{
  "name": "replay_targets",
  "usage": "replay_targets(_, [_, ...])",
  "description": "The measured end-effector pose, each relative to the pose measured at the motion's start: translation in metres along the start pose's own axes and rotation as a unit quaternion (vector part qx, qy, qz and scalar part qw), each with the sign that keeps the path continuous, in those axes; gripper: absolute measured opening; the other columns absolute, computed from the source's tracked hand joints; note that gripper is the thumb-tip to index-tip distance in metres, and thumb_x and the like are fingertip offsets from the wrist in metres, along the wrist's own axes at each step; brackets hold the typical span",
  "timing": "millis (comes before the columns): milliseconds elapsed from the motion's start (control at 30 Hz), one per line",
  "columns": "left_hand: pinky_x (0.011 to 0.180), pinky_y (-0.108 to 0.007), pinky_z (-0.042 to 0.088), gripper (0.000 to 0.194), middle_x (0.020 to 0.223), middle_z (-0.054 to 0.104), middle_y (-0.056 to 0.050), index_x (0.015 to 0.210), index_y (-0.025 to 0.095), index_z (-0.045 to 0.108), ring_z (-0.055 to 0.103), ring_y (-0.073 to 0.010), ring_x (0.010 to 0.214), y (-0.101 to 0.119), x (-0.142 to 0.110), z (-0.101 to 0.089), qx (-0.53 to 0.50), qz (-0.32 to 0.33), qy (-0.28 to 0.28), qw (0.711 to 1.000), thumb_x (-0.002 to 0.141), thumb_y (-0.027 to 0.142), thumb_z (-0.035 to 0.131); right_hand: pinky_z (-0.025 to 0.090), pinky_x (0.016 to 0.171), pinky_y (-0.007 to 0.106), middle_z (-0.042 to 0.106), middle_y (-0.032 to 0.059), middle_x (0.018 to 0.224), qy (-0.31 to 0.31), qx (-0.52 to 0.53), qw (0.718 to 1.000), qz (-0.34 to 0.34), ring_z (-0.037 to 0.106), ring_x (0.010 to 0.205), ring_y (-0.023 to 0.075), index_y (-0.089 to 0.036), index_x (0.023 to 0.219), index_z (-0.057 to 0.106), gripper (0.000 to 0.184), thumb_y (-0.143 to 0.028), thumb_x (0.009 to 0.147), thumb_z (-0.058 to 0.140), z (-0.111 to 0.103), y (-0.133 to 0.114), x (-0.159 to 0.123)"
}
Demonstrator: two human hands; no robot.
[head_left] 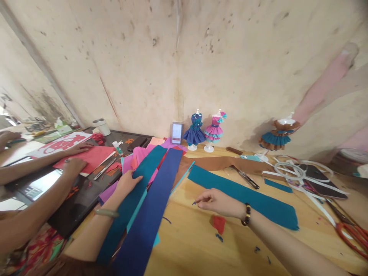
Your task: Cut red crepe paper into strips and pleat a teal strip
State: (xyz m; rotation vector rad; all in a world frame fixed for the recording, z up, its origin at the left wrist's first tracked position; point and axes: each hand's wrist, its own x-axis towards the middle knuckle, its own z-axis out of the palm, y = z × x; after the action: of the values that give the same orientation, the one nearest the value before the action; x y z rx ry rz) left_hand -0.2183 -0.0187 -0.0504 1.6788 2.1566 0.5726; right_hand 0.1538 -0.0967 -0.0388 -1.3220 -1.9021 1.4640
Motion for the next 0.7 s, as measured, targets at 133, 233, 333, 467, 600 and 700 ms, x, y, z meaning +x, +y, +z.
replay_targets(133, [0.068, -0.037, 0.052, 0.049, 0.085, 0.071, -0.012, 0.090, 0.013, 0.064, 0.068, -0.0315, 0.081, 0.000, -0.002, -0.010, -0.120, 0.007, -0.066, 0.991, 0.067, 0.056, 0.063, 0.046, 0.091, 0.042, 0.075, 0.0092, 0.096, -0.024, 0.069, 0.997, 0.000, 0.066, 0.093, 0.0267, -0.018, 0.088, 0.077, 0.028, -0.036, 0.067, 0.076, 0.022, -0.005, 0.020])
replay_targets(233, [0.063, -0.033, 0.054, 0.056, 0.082, 0.072, -0.008, 0.092, 0.014, 0.063, 0.069, -0.0255, 0.073, 0.006, -0.009, -0.021, -0.199, 0.028, -0.113, 0.973, 0.066, 0.065, 0.062, 0.045, 0.095, 0.040, 0.074, 0.0066, 0.097, -0.059, 0.154, 0.986, 0.000, 0.066, 0.096, 0.0237, -0.019, 0.090, 0.075, 0.033, -0.041, 0.065, 0.078, 0.038, -0.015, 0.039])
replay_targets(333, [0.073, -0.033, 0.055, 0.059, 0.093, 0.073, -0.008, 0.100, 0.015, 0.063, 0.069, -0.0240, 0.082, 0.017, -0.021, -0.029, -0.285, 0.049, -0.160, 0.944, 0.066, 0.062, 0.068, 0.050, 0.092, 0.038, 0.073, 0.0093, 0.100, -0.083, 0.261, 0.962, 0.014, 0.068, 0.095, 0.0205, -0.017, 0.099, 0.068, 0.046, -0.049, 0.068, 0.076, 0.057, -0.029, 0.064])
replay_targets(467, [0.086, -0.034, 0.053, 0.062, 0.110, 0.071, -0.010, 0.122, 0.017, 0.057, 0.068, -0.0236, 0.094, 0.031, -0.045, -0.032, -0.439, 0.032, -0.265, 0.858, 0.070, 0.045, 0.076, 0.054, 0.084, 0.035, 0.072, 0.0124, 0.087, -0.070, 0.367, 0.927, 0.023, 0.071, 0.085, 0.0184, -0.014, 0.092, 0.061, 0.043, -0.055, 0.082, 0.061, 0.081, -0.047, 0.105])
replay_targets(600, [0.087, -0.036, 0.053, 0.064, 0.116, 0.068, -0.011, 0.133, 0.020, 0.049, 0.068, -0.0254, 0.097, 0.031, -0.070, -0.027, -0.465, 0.013, -0.330, 0.821, 0.077, 0.040, 0.072, 0.056, 0.072, 0.029, 0.071, 0.0048, 0.077, 0.014, 0.419, 0.908, 0.010, 0.069, 0.069, 0.0136, -0.017, 0.090, 0.057, 0.028, -0.044, 0.086, 0.059, 0.086, -0.052, 0.144])
replay_targets(700, [0.089, -0.040, 0.053, 0.071, 0.121, 0.065, -0.012, 0.136, 0.021, 0.047, 0.065, -0.0288, 0.105, 0.022, -0.082, -0.021, -0.446, 0.020, -0.346, 0.825, 0.074, 0.038, 0.075, 0.054, 0.061, 0.025, 0.071, 0.0008, 0.078, 0.081, 0.424, 0.902, -0.013, 0.067, 0.064, 0.0122, -0.019, 0.099, 0.056, 0.027, -0.033, 0.079, 0.068, 0.073, -0.052, 0.165])
